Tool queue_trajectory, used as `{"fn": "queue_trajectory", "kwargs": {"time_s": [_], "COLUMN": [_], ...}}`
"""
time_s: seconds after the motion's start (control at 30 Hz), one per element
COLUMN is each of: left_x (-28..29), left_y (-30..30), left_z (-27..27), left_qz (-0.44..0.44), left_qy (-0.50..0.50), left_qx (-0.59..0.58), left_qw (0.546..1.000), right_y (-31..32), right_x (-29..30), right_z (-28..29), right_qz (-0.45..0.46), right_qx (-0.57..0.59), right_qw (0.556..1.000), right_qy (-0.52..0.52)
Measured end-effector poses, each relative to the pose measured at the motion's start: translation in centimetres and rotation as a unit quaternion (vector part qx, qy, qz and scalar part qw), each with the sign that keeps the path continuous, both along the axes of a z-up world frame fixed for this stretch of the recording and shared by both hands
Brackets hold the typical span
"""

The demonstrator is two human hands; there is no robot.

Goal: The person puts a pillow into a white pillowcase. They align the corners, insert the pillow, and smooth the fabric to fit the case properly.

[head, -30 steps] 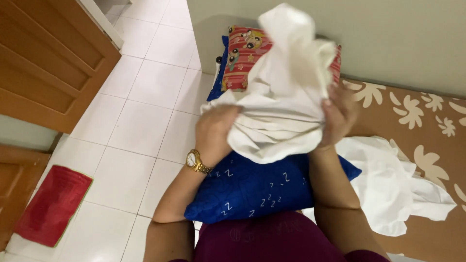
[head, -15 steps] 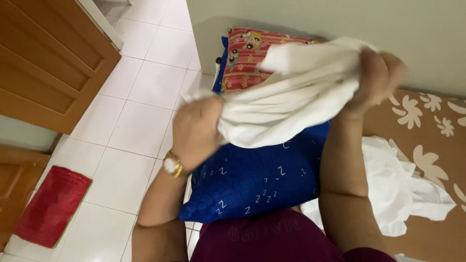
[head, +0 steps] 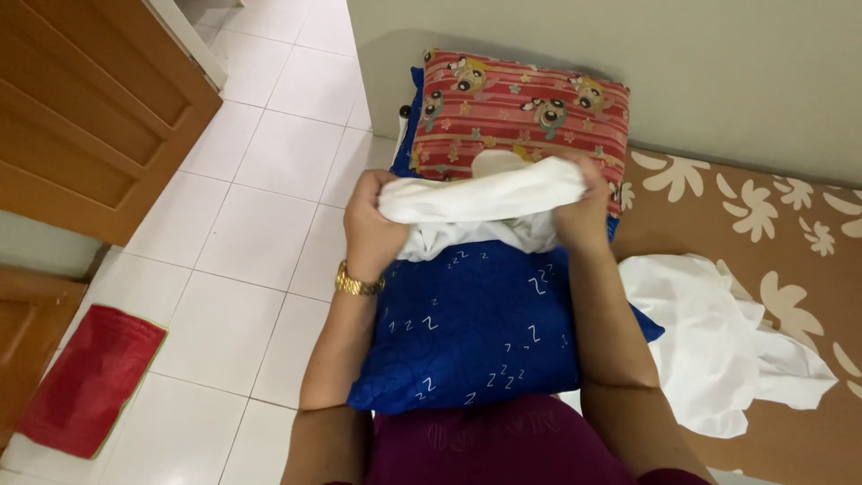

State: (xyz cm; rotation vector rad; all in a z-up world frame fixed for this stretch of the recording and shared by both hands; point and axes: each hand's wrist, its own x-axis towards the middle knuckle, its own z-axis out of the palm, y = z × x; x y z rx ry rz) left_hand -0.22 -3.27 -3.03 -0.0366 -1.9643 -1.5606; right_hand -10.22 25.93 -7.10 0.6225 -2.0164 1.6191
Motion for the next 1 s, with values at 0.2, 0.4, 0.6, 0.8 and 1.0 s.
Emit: {"fn": "queue_trajectory", "kwargs": {"time_s": [0.2, 0.4, 0.6, 0.8, 1.0], "left_x": [0.0, -1.6, 0.8, 5.4, 5.3], "left_y": [-0.2, -4.5, -3.0, -1.0, 3.3], "left_z": [1.4, 1.4, -1.4, -3.2, -0.4], "left_qz": [0.116, 0.199, 0.187, 0.131, 0.046], "left_qy": [0.107, 0.163, 0.165, 0.311, 0.296], "left_qx": [-0.392, -0.051, 0.141, -0.251, -0.33], "left_qw": [0.906, 0.965, 0.958, 0.907, 0.895], "right_y": [-0.4, -1.7, -2.8, 0.4, 1.6], "right_x": [0.9, 5.6, 4.7, 0.3, 1.1], "right_z": [1.3, 6.1, 5.9, 0.0, 0.7], "right_qz": [-0.054, -0.132, -0.225, -0.197, -0.198], "right_qx": [0.108, 0.222, 0.343, -0.081, -0.224], "right_qw": [0.979, 0.898, 0.845, 0.953, 0.945], "right_qy": [0.167, 0.357, 0.342, 0.217, 0.131]}}
